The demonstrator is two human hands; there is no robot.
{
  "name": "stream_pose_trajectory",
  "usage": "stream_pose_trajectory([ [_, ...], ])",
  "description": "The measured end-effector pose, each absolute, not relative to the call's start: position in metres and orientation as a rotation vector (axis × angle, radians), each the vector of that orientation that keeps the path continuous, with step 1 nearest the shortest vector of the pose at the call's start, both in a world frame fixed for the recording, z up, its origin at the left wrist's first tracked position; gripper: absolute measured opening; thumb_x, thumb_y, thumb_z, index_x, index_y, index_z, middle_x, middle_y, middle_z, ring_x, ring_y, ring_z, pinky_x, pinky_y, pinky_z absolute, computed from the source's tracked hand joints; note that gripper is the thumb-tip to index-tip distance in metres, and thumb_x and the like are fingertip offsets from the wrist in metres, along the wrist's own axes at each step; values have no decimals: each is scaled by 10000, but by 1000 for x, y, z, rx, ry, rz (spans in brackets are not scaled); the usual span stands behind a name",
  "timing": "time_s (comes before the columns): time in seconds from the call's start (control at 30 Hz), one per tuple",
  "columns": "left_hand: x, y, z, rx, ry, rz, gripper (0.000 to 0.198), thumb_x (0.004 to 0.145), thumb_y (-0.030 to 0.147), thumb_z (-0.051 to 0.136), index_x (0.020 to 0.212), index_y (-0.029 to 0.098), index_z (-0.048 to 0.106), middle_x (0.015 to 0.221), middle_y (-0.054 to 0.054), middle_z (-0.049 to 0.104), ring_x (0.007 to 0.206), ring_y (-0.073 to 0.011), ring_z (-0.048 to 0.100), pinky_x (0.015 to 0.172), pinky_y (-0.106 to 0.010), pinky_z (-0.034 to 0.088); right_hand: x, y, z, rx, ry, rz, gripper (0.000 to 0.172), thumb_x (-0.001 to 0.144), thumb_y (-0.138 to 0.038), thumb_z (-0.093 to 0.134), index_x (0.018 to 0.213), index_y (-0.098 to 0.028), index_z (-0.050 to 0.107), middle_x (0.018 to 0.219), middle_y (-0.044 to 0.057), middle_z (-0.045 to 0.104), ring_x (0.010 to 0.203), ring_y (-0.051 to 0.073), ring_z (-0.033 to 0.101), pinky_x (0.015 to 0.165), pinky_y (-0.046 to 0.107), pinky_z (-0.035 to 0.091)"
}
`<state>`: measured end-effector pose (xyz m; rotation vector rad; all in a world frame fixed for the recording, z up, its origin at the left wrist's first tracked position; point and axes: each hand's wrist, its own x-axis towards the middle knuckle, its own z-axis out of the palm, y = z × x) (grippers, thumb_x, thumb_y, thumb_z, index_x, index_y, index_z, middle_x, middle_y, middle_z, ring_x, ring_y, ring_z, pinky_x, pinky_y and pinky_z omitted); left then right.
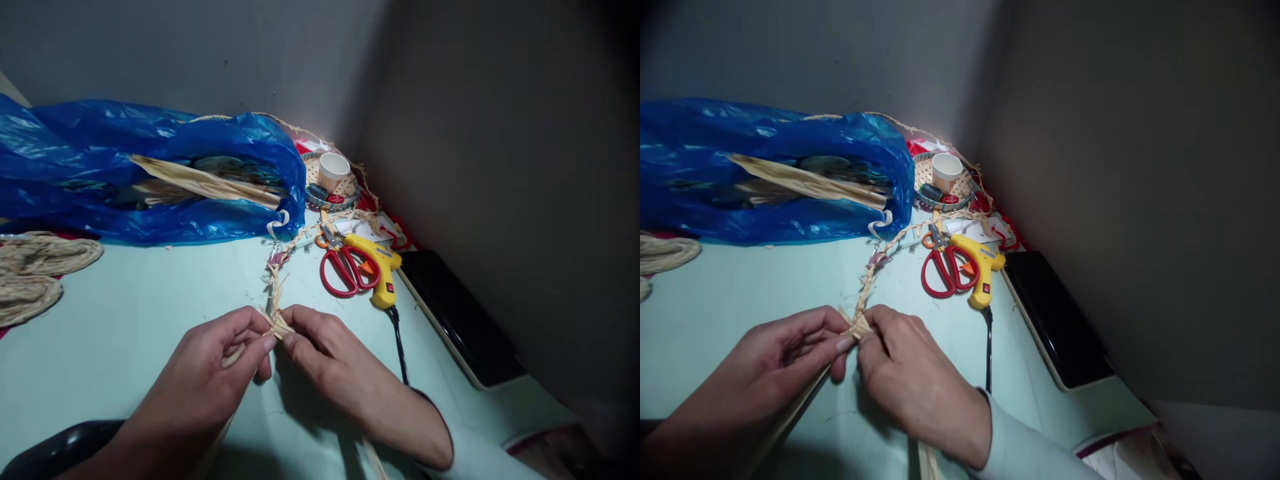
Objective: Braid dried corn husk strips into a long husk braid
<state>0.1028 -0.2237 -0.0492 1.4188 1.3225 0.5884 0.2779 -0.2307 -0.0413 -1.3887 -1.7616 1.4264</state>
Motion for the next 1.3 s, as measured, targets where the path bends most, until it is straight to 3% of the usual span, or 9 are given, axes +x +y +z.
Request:
stream_pose_trajectory([
  [0.2, 98, -229, -50, 1781, 1387, 554, 228, 913, 428, 523, 821, 264, 652, 722, 49, 732, 688, -166, 667, 664, -274, 428, 271, -229, -49, -1343, -1641, 1350, 272, 999, -299, 478, 763, -180, 541, 706, -20, 522, 676, 125, 453, 597, 265, 314],
  [0.37, 90, -229, -56, 2078, 1350, 597, 245, 959, 358, 496, 808, 250, 655, 709, 44, 719, 616, -145, 635, 623, -272, 410, 268, -231, -58, -1366, -1521, 1348, 241, 955, -307, 549, 747, -186, 529, 628, -48, 481, 583, 100, 399, 524, 237, 288],
  [0.53, 77, -217, -52, 2356, 1151, 652, 133, 955, 283, 558, 933, 282, 689, 825, 51, 741, 721, -122, 691, 675, -200, 467, 269, -233, -54, -1343, -1529, 1362, 211, 968, -272, 520, 774, -190, 532, 608, -27, 602, 560, 101, 482, 556, 222, 345],
  [0.63, 79, -220, -50, 2367, 1209, 726, 140, 958, 280, 551, 905, 275, 680, 769, 46, 693, 685, -120, 666, 652, -203, 468, 268, -233, -52, -1333, -1513, 1343, 197, 956, -224, 523, 768, -181, 561, 637, -10, 649, 555, 98, 483, 557, 220, 342],
  [0.8, 92, -243, -68, 2630, 1308, 766, 264, 993, 218, 411, 946, 239, 669, 712, 13, 673, 634, -136, 674, 577, -217, 486, 266, -231, -56, -1258, -1412, 1369, 215, 924, -254, 578, 724, -179, 550, 599, -40, 511, 556, 98, 426, 527, 221, 305],
  [1.0, 89, -254, -93, 3390, 1019, 853, 324, 964, 60, 379, 1161, 116, 631, 1032, -111, 799, 895, -197, 749, 769, -273, 539, 268, -232, -56, -1041, -1111, 1752, 211, 935, -327, 599, 790, -189, 534, 565, -55, 496, 523, 97, 399, 533, 228, 303],
  [1.1, 86, -252, -81, 3220, 975, 821, 253, 980, 153, 439, 990, 203, 687, 890, -40, 791, 758, -170, 729, 660, -268, 517, 269, -233, -50, -1044, -1095, 1735, 208, 947, -293, 589, 782, -176, 542, 659, -23, 574, 558, 94, 408, 551, 229, 306],
  [1.2, 87, -243, -61, 2638, 1238, 884, 251, 972, 260, 496, 772, 262, 648, 667, 27, 651, 640, -163, 633, 584, -274, 456, 270, -233, -46, -1089, -1154, 1659, 252, 980, -288, 561, 756, -171, 546, 635, -37, 547, 558, 91, 369, 570, 230, 308],
  [1.3, 95, -229, -48, 1923, 1347, 816, 150, 928, 395, 583, 922, 265, 659, 863, -2, 700, 837, -199, 659, 750, -291, 509, 271, -234, -48, -1046, -1191, 1640, 241, 1004, -280, 526, 785, -179, 534, 634, -44, 535, 591, 99, 421, 640, 229, 363],
])
